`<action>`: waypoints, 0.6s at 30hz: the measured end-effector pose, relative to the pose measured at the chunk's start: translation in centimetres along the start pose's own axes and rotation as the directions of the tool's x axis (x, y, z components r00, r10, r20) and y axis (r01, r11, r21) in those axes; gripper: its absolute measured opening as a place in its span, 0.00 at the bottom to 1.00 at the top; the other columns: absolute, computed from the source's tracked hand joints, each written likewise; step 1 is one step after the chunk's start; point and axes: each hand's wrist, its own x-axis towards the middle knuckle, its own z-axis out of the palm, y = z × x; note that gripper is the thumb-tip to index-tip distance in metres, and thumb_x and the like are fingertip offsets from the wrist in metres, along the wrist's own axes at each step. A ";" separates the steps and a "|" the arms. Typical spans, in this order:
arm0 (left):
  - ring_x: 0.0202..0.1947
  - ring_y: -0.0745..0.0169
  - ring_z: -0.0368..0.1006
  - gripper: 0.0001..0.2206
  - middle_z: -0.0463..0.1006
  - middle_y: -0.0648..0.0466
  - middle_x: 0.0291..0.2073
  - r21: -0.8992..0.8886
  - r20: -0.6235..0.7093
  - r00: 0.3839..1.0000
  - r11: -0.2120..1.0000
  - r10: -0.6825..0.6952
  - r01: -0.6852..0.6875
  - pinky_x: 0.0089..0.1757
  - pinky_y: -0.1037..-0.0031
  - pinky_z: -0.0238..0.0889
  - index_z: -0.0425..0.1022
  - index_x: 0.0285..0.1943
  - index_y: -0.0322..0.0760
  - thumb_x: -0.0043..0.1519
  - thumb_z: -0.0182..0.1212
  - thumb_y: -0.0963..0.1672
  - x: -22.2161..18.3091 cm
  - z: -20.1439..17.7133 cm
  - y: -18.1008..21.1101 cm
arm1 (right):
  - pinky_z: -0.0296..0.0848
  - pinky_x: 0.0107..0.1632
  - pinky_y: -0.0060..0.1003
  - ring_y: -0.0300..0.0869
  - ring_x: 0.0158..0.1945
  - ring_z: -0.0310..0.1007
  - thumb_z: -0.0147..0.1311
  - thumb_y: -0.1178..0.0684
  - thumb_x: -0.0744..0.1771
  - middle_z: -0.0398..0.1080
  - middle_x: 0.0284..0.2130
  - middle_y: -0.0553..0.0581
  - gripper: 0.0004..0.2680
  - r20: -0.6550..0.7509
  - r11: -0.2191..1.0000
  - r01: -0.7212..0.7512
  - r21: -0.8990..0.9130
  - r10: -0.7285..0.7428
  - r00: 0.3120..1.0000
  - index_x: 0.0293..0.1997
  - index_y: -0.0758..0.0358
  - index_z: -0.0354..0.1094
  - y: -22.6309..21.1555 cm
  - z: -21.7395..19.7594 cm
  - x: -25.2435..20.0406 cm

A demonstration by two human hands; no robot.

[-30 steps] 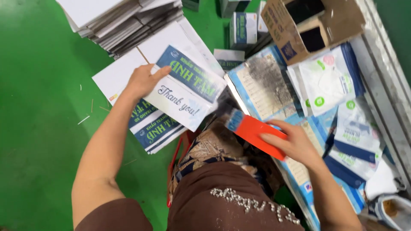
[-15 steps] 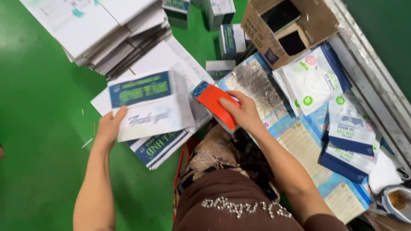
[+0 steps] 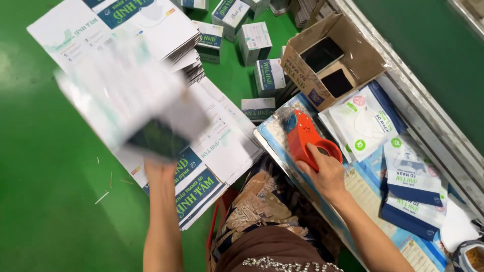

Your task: The recorder is packaging face masks into individual blue-and-white packets and then organizing the packets into cardboard boxes.

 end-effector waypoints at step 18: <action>0.59 0.35 0.68 0.39 0.73 0.35 0.56 0.692 -0.008 0.996 -0.720 -0.087 -0.057 0.56 0.56 0.63 0.76 0.57 0.27 0.41 0.81 0.54 7.9 -4.0 7.3 | 0.67 0.54 0.49 0.58 0.54 0.68 0.66 0.56 0.60 0.69 0.51 0.66 0.23 0.088 0.996 0.086 -0.012 -0.084 0.993 0.61 0.59 0.64 -5.6 -1.3 0.9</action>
